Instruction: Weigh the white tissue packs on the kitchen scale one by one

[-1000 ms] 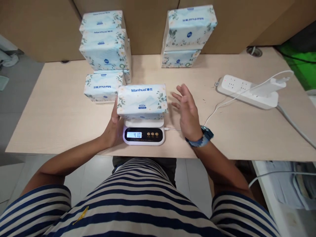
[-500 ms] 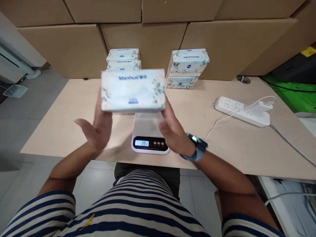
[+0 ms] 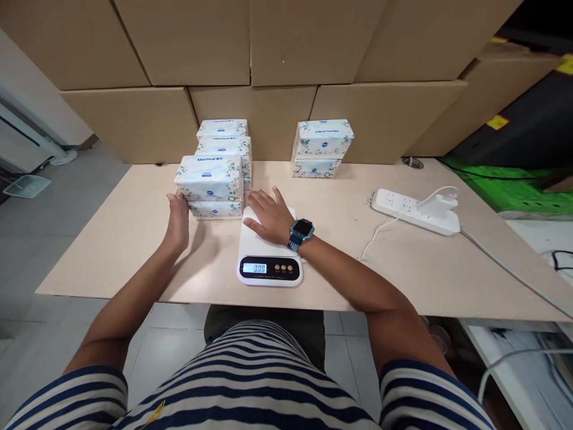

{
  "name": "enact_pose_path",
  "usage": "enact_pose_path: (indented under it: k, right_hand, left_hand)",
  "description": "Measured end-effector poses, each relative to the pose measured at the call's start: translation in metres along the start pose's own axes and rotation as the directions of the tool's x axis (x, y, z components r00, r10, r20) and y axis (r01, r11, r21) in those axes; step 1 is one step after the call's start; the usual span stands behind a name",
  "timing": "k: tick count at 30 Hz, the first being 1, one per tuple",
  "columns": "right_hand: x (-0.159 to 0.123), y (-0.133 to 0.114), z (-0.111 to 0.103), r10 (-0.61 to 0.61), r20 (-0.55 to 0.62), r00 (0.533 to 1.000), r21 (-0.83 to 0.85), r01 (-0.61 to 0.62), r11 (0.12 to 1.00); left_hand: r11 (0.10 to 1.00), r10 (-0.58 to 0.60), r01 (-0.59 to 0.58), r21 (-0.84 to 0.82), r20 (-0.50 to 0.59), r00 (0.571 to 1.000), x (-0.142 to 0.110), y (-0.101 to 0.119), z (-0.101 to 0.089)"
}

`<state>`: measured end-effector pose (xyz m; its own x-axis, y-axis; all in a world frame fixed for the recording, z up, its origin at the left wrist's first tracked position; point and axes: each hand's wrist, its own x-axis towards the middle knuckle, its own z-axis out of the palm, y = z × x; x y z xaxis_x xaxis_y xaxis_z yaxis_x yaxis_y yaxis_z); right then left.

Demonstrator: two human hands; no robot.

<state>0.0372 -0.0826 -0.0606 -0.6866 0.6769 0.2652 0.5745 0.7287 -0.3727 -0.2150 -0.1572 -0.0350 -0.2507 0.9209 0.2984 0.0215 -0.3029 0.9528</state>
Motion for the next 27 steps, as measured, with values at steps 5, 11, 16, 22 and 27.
enact_pose_path:
  k: [5, 11, 16, 22, 27]
  right_hand:
    - [-0.014, 0.019, -0.013, -0.134, -0.081, 0.988, -0.274, 0.108, 0.956]
    - [-0.018, 0.03, -0.003, -0.228, -0.21, 0.951, -0.365, 0.14, 0.92]
    - [-0.05, 0.057, -0.011, -0.011, -0.312, 0.95, -0.308, -0.091, 0.947]
    - [-0.087, 0.1, -0.026, 0.437, -0.088, 0.895, -0.274, -0.444, 0.853]
    - [-0.086, 0.111, -0.023, 0.51, -0.032, 0.86, -0.22, -0.504, 0.835]
  left_hand:
    - [0.845, 0.329, -0.273, 0.46, -0.046, 0.943, -0.001, -0.018, -0.008]
    - [0.231, 0.598, -0.817, 0.528, 0.585, 0.548, -0.019, -0.039, 0.024]
    - [0.323, 0.59, -0.817, 0.477, 0.574, 0.568, -0.026, -0.036, 0.031]
    - [0.704, 0.167, -0.52, 0.484, 0.598, 0.784, -0.047, -0.056, 0.039]
    - [0.83, -0.112, -0.203, 0.52, 0.511, 0.852, -0.056, -0.06, 0.052]
